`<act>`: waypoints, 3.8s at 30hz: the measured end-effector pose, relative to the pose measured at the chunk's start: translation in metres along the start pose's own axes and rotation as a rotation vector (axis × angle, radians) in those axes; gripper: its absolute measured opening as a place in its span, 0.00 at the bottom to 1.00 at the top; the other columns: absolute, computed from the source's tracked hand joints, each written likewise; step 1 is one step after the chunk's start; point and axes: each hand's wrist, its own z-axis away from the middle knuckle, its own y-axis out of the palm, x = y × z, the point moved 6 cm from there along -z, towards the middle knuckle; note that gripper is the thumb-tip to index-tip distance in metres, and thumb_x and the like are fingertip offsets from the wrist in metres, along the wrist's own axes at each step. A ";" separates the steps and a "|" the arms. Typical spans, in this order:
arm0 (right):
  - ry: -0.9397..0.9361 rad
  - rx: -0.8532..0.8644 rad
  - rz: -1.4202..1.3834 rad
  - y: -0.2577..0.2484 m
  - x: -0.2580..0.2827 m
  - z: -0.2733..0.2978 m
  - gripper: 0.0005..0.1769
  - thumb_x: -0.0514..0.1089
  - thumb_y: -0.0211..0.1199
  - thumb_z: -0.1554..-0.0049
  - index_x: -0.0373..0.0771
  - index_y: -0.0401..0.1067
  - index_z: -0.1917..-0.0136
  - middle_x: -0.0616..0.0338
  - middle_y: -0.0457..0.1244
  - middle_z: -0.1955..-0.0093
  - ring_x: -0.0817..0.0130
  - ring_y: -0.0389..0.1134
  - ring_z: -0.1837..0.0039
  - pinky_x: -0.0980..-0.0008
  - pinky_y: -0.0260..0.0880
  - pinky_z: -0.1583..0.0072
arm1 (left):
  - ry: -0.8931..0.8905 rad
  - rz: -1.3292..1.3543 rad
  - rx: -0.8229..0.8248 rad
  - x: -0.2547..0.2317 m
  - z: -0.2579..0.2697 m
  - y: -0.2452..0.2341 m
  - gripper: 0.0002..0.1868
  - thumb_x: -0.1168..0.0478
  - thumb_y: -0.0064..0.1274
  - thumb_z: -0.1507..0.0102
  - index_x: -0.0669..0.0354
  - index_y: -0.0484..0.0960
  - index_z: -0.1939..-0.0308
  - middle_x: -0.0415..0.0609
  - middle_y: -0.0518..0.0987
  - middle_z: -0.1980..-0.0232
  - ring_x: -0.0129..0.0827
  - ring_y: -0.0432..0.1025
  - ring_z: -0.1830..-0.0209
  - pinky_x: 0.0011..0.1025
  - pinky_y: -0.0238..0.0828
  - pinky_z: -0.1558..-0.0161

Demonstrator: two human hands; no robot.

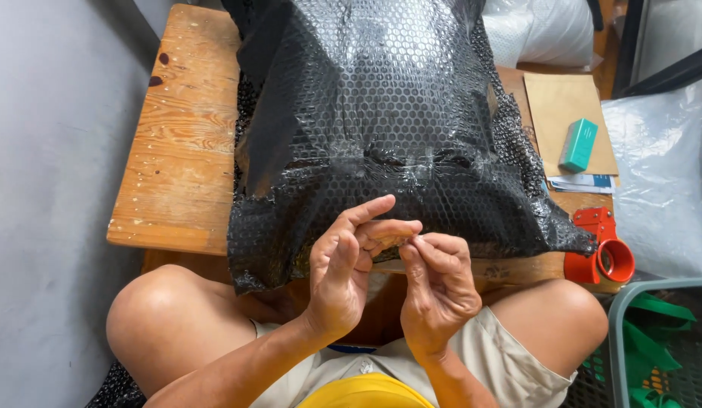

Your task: Wrapping an object in black bubble wrap and securing it with clear tape using a handheld tape dispenser.

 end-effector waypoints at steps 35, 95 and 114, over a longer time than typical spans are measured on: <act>-0.186 1.126 0.472 0.122 0.044 -0.109 0.04 0.37 0.61 0.41 0.37 0.67 0.54 0.56 0.65 0.46 0.70 0.64 0.54 0.72 0.67 0.53 | -0.169 -1.015 -0.279 -0.080 -0.044 -0.133 0.07 0.63 0.65 0.43 0.61 0.85 0.63 0.39 0.78 0.75 0.21 0.67 0.78 0.21 0.66 0.74; -0.611 1.157 0.887 0.205 -0.045 -0.098 0.31 0.52 0.78 0.55 0.45 0.61 0.48 0.55 0.48 0.38 0.48 0.55 0.37 0.54 0.56 0.43 | -0.474 -0.976 -0.462 -0.033 -0.038 -0.194 0.14 0.59 0.62 0.42 0.50 0.77 0.55 0.39 0.87 0.64 0.35 0.82 0.53 0.32 0.77 0.51; -1.014 1.184 1.127 0.178 -0.041 -0.073 0.40 0.82 0.40 0.38 0.57 0.73 0.33 0.48 0.50 0.25 0.47 0.49 0.24 0.31 0.42 0.29 | -0.530 -0.995 -0.507 -0.029 -0.035 -0.195 0.15 0.59 0.60 0.40 0.47 0.71 0.54 0.46 0.86 0.60 0.42 0.81 0.50 0.38 0.77 0.49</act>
